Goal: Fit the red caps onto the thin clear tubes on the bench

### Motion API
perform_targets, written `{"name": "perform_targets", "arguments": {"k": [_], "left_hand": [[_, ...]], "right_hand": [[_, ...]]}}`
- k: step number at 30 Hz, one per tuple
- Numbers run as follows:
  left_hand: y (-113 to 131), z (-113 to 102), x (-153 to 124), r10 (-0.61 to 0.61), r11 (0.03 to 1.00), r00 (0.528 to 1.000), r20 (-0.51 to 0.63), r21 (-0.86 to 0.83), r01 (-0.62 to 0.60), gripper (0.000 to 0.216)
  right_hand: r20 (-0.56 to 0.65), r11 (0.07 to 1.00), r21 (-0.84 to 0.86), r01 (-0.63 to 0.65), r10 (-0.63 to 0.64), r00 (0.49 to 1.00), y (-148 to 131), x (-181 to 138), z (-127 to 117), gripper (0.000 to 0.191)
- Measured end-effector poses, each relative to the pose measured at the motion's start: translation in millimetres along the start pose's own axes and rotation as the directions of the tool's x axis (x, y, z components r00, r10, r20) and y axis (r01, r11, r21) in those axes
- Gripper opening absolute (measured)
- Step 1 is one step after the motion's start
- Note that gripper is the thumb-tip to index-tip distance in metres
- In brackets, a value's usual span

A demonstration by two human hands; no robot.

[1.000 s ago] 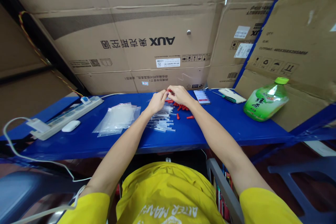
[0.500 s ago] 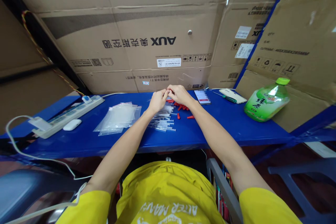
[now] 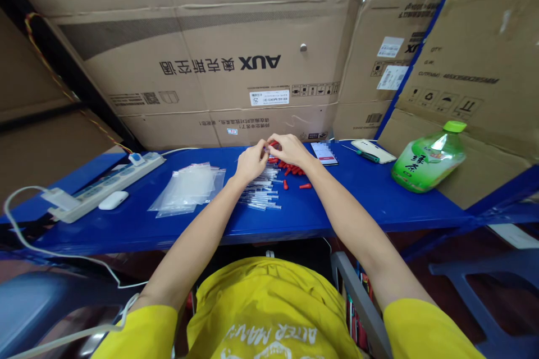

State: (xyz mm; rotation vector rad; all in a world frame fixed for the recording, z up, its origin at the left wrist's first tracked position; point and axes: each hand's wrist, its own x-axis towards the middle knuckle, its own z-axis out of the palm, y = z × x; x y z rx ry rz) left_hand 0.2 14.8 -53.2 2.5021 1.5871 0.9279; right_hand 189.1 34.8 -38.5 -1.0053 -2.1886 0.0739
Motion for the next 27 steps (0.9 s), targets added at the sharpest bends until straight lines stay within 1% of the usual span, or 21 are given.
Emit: {"name": "perform_targets", "arguments": {"k": [7,15,23,25,27], "left_hand": [[-0.4,-0.5,2.0,-0.007,0.996,1.0,0.026,0.092,0.005,0.034],[4.4,-2.4,2.4,-0.025,0.994,1.0,0.016,0.109,0.023,0.036],[7.9,-3.3,2.3,-0.005,0.997,1.0,0.014,0.078,0.004,0.036],[8.8,-3.9,2.1,0.02,0.998,1.0,0.011,0.061,-0.02,0.036],[8.4,-4.4,2.4,0.041,0.999,0.999,-0.009,0.035,-0.041,0.037]], "right_hand": [[-0.012,0.99,-0.134,-0.037,0.036,0.999,-2.2,1.5,4.3,0.016],[-0.006,0.985,-0.172,-0.012,0.011,1.0,-2.8,4.6,9.9,0.015],[0.005,0.988,-0.156,0.02,-0.02,1.0,-2.1,5.1,5.2,0.018],[-0.014,0.993,-0.114,0.022,-0.024,1.0,-0.2,4.9,2.9,0.019],[-0.056,1.0,-0.022,0.018,-0.019,0.998,1.5,4.8,1.6,0.02]]}}
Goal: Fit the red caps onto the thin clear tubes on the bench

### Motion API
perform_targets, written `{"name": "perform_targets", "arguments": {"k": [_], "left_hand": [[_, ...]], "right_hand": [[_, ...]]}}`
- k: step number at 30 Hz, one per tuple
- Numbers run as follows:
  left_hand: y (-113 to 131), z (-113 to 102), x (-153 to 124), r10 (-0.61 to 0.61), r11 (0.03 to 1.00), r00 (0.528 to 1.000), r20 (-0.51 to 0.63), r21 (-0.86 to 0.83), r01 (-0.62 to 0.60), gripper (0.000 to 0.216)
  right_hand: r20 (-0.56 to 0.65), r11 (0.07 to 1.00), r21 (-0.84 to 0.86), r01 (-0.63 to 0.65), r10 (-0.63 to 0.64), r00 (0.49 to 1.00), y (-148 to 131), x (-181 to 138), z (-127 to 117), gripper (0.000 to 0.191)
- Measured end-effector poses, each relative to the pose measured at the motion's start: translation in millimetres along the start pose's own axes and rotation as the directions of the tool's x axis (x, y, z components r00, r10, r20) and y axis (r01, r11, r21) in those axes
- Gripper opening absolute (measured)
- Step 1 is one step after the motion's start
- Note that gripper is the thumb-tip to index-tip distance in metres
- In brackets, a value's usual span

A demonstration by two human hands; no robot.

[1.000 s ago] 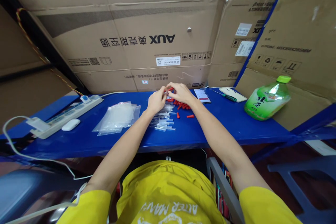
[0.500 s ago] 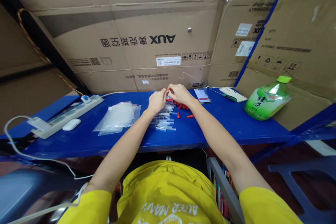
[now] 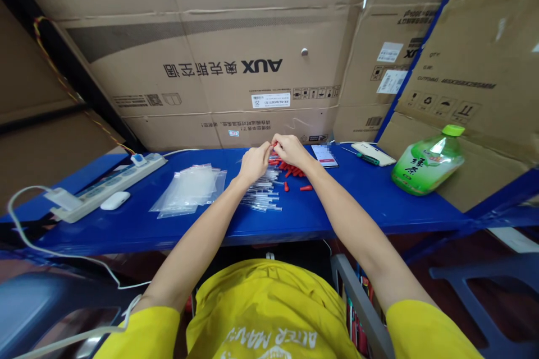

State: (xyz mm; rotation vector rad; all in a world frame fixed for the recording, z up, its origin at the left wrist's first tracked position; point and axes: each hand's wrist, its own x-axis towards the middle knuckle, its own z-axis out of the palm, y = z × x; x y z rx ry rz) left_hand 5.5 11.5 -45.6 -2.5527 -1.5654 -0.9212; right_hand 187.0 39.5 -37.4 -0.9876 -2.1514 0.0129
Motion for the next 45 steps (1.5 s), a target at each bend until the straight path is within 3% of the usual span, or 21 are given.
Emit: {"name": "perform_targets", "arguments": {"k": [3,8,16,19,23,26,29,32,34,35,37,38,40,42,45], "left_hand": [[-3.3,-0.2,1.0,0.013,0.996,0.998,-0.057,-0.092,-0.018,0.041],[-4.6,-1.4,3.0,0.026,0.937,0.984,-0.174,-0.34,-0.084,0.048],[11.3,-5.5,9.4,0.027,0.86,0.963,-0.267,-0.485,-0.158,0.05],[11.4,-3.0,12.2,-0.002,0.856,0.957,-0.289,-0.495,-0.148,0.05],[10.7,1.7,16.8,-0.051,0.867,0.953,-0.298,-0.487,-0.106,0.05],[13.0,4.2,20.0,-0.087,0.872,0.951,-0.296,-0.484,-0.071,0.049],[15.1,6.4,20.6,-0.109,0.877,0.95,-0.294,-0.477,-0.048,0.046],[9.4,8.1,16.9,-0.136,0.882,0.949,-0.286,-0.472,-0.016,0.047],[-0.2,8.2,13.2,-0.148,0.88,0.953,-0.263,-0.475,0.006,0.049],[-5.8,7.8,11.5,-0.153,0.876,0.956,-0.251,-0.481,0.014,0.05],[-15.9,6.4,9.0,-0.194,0.871,0.947,-0.255,-0.489,0.047,0.049],[-19.3,5.7,8.2,-0.217,0.875,0.942,-0.257,-0.478,0.071,0.049],[-21.9,4.3,6.6,-0.226,0.908,0.945,-0.236,-0.402,0.117,0.048],[-20.7,3.3,4.7,-0.179,0.957,0.969,-0.168,-0.259,0.132,0.045],[-20.1,2.2,2.1,-0.104,0.992,0.993,-0.047,-0.074,0.101,0.04]], "right_hand": [[-0.035,0.966,0.254,-0.055,0.066,0.997,1.0,0.9,1.4,0.02],[0.036,0.698,0.705,-0.124,0.139,0.99,-2.7,6.6,3.2,0.014],[-0.103,0.59,0.806,-0.046,0.217,0.971,-8.1,18.1,2.6,0.018],[-0.141,0.614,0.788,-0.039,0.241,0.96,-6.6,19.5,5.3,0.019],[-0.267,0.748,0.664,-0.009,0.249,0.931,-7.7,18.2,6.2,0.019],[-0.337,0.836,0.547,-0.04,0.264,0.904,-12.4,18.5,11.3,0.021],[-0.361,0.857,0.508,-0.085,0.301,0.883,-12.0,23.1,16.9,0.02],[-0.396,0.787,0.601,-0.139,0.445,0.803,5.5,28.8,7.8,0.018],[-0.493,0.71,0.695,-0.116,0.587,0.642,25.4,30.0,-7.0,0.017],[-0.518,0.696,0.714,-0.083,0.604,0.605,35.3,29.1,-14.5,0.016],[-0.528,0.698,0.71,-0.091,0.613,0.588,49.5,24.6,-24.7,0.014],[-0.507,0.714,0.685,-0.142,0.608,0.612,52.4,21.3,-26.4,0.015],[-0.397,0.766,0.59,-0.255,0.551,0.734,49.7,14.0,-24.1,0.02],[-0.339,0.868,0.415,-0.271,0.424,0.84,40.6,7.5,-18.8,0.023],[-0.242,0.945,0.189,-0.269,0.31,0.919,30.0,0.0,-15.4,0.023]]}}
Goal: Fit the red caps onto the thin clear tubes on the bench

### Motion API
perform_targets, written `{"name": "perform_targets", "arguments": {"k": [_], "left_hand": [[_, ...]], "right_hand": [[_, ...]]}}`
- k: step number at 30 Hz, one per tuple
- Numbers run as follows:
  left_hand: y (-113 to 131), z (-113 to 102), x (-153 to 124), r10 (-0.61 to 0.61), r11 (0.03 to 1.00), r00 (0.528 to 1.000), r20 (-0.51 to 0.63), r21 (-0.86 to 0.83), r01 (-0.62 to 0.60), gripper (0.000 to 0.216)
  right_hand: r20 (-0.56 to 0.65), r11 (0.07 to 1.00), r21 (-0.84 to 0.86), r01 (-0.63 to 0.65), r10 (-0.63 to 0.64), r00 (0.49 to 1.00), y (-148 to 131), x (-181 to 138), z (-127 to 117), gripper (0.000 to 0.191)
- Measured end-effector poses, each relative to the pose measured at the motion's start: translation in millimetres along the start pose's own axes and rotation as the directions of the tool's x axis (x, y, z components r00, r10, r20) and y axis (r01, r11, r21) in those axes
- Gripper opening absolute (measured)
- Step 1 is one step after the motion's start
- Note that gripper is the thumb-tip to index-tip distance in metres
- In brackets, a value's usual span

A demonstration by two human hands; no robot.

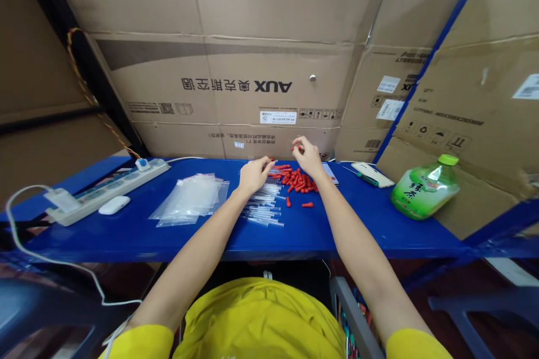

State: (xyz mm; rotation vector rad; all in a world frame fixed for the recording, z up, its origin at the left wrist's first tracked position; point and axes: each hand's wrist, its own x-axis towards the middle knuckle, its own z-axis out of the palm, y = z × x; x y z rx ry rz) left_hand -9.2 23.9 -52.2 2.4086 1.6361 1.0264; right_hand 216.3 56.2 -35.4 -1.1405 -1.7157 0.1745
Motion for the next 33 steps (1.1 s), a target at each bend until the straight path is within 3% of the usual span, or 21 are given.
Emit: {"name": "perform_targets", "arguments": {"k": [5,10,16,23,28,33], "left_hand": [[-13.6,4.6,2.0,0.122,0.988,0.977,0.176,0.073,-0.137,0.028],[-26.0,16.9,4.1,0.164,0.984,0.943,0.289,0.014,-0.175,0.015],[-25.5,19.3,3.1,0.168,0.985,0.947,0.273,-0.016,-0.17,0.02],[-20.1,15.6,2.3,0.142,0.99,0.969,0.202,-0.017,-0.141,0.018],[-28.1,21.4,5.1,0.163,0.987,0.978,0.132,-0.013,-0.162,0.019],[-34.4,24.6,7.4,0.157,0.987,0.985,0.067,-0.038,-0.155,0.023]], "right_hand": [[0.22,0.977,-0.209,0.048,-0.001,0.976,8.7,-3.5,-12.6,0.015],[0.256,0.948,-0.319,0.001,0.085,0.963,21.3,-2.5,-26.6,0.015],[0.356,0.868,-0.493,-0.056,0.26,0.898,27.5,-5.6,-34.7,0.029],[0.366,0.842,-0.525,-0.125,0.356,0.86,34.0,-7.7,-35.1,0.027],[0.279,0.828,-0.545,-0.133,0.329,0.902,31.0,-9.7,-32.1,0.025],[0.156,0.878,-0.453,-0.154,0.248,0.956,16.2,-6.4,-25.0,0.028]]}}
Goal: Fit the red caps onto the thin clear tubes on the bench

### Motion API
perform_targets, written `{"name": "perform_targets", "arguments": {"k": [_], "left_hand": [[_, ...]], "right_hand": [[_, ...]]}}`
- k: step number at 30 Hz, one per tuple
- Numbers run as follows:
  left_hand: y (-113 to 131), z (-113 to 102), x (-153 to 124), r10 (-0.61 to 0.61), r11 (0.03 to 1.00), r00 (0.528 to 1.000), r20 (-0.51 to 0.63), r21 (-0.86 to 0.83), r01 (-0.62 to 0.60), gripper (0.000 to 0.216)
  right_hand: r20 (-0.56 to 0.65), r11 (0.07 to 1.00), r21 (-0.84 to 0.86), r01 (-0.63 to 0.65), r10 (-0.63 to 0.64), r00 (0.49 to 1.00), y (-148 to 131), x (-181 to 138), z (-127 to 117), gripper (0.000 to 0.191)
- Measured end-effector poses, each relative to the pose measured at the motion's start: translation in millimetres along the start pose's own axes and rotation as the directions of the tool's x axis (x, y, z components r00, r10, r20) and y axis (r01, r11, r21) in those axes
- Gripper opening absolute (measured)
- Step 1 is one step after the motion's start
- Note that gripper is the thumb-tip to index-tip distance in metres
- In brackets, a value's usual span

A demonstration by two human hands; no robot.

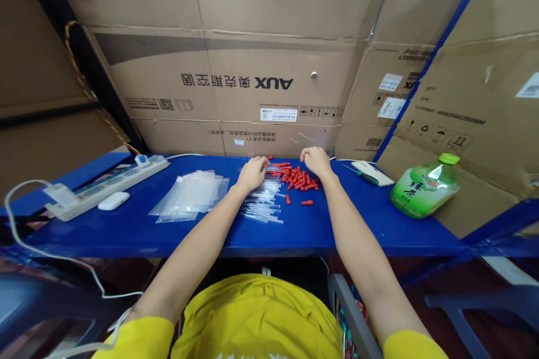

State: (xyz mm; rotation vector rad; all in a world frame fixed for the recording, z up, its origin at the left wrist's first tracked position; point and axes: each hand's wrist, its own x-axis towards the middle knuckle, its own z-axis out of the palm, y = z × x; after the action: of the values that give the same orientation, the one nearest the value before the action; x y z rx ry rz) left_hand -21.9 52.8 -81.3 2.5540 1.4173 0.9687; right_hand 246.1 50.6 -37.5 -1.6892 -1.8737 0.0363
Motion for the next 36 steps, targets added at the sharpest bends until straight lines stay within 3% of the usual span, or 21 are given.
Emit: {"name": "perform_targets", "arguments": {"k": [3,7,12,19,26,36], "left_hand": [[3.0,-1.7,0.3,0.005,0.999,0.999,-0.05,-0.045,-0.008,0.021],[14.6,-8.4,0.4,0.066,0.985,0.992,-0.106,-0.153,-0.082,0.021],[27.1,-19.1,0.1,0.179,0.934,0.972,-0.155,-0.285,-0.217,0.026],[31.4,-25.1,1.0,0.053,0.892,0.973,-0.223,-0.428,-0.146,0.028],[39.7,-27.0,0.4,-0.015,0.698,0.985,-0.172,-0.708,-0.113,0.033],[37.7,-27.4,3.2,-0.106,0.618,0.986,-0.132,-0.785,-0.039,0.044]], "right_hand": [[-0.027,0.979,0.164,0.118,-0.115,0.993,-13.6,-0.1,4.0,0.026],[-0.053,0.88,0.369,0.3,-0.302,0.952,-32.6,-4.5,18.0,0.029],[-0.054,0.791,0.433,0.434,-0.457,0.888,-54.9,-12.3,31.6,0.027],[-0.072,0.769,0.499,0.398,-0.421,0.904,-65.8,-17.9,35.9,0.03],[-0.098,0.711,0.611,0.348,-0.368,0.925,-62.6,-14.6,40.5,0.034],[-0.094,0.706,0.627,0.329,-0.351,0.932,-60.9,-13.6,41.7,0.044]]}}
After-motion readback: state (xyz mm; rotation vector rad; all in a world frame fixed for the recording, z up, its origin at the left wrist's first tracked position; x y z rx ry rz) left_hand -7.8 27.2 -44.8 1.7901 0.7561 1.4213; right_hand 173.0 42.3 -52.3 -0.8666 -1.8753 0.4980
